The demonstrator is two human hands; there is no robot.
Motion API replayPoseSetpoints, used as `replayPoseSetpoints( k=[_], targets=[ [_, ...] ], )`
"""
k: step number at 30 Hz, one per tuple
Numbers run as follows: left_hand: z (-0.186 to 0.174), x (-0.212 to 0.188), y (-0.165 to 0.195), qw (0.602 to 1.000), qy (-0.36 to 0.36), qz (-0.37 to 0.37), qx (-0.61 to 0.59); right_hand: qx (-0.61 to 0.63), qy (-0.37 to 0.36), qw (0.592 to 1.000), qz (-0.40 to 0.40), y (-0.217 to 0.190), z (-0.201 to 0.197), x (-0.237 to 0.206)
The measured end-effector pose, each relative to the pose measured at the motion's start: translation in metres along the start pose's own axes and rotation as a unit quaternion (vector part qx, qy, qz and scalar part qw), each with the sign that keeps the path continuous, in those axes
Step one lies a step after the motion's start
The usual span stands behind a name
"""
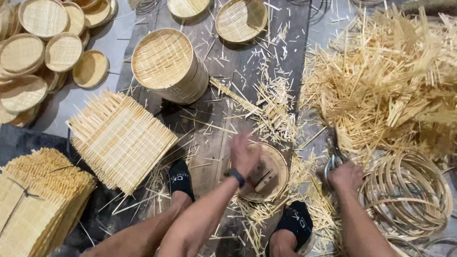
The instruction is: The person sits on the floor assembling bamboo steamer trays. They fit a woven bamboo mat into a round bamboo rim, press it in place using a wooden block, trim excess slats with shears, and set finished trays onto a stack.
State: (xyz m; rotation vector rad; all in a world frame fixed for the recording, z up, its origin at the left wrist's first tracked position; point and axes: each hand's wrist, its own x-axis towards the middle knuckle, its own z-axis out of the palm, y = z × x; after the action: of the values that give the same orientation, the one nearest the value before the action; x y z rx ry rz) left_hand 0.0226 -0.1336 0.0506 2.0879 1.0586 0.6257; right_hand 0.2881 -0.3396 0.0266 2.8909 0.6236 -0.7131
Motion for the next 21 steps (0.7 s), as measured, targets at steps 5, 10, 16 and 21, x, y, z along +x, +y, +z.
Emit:
replayPoseSetpoints(
  k=[5, 10, 16, 21],
  targets=[
    [0.01, 0.038, -0.016, 0.959, -0.162, -0.197, 0.127, -0.045, -0.035, 0.998, -0.021, -0.002, 0.015, -0.018],
    [0.032, 0.039, -0.014, 0.952, -0.204, -0.216, 0.076, -0.004, -0.015, 0.997, -0.077, -0.014, 0.011, -0.039],
    [0.058, 0.033, -0.009, 0.937, -0.256, -0.233, -0.054, 0.328, -0.234, 0.912, -0.071, -0.033, 0.03, -0.044],
    [0.057, 0.03, -0.004, 0.938, -0.24, -0.247, 0.024, 0.435, -0.195, 0.87, -0.122, -0.043, 0.07, -0.04]
  ],
)
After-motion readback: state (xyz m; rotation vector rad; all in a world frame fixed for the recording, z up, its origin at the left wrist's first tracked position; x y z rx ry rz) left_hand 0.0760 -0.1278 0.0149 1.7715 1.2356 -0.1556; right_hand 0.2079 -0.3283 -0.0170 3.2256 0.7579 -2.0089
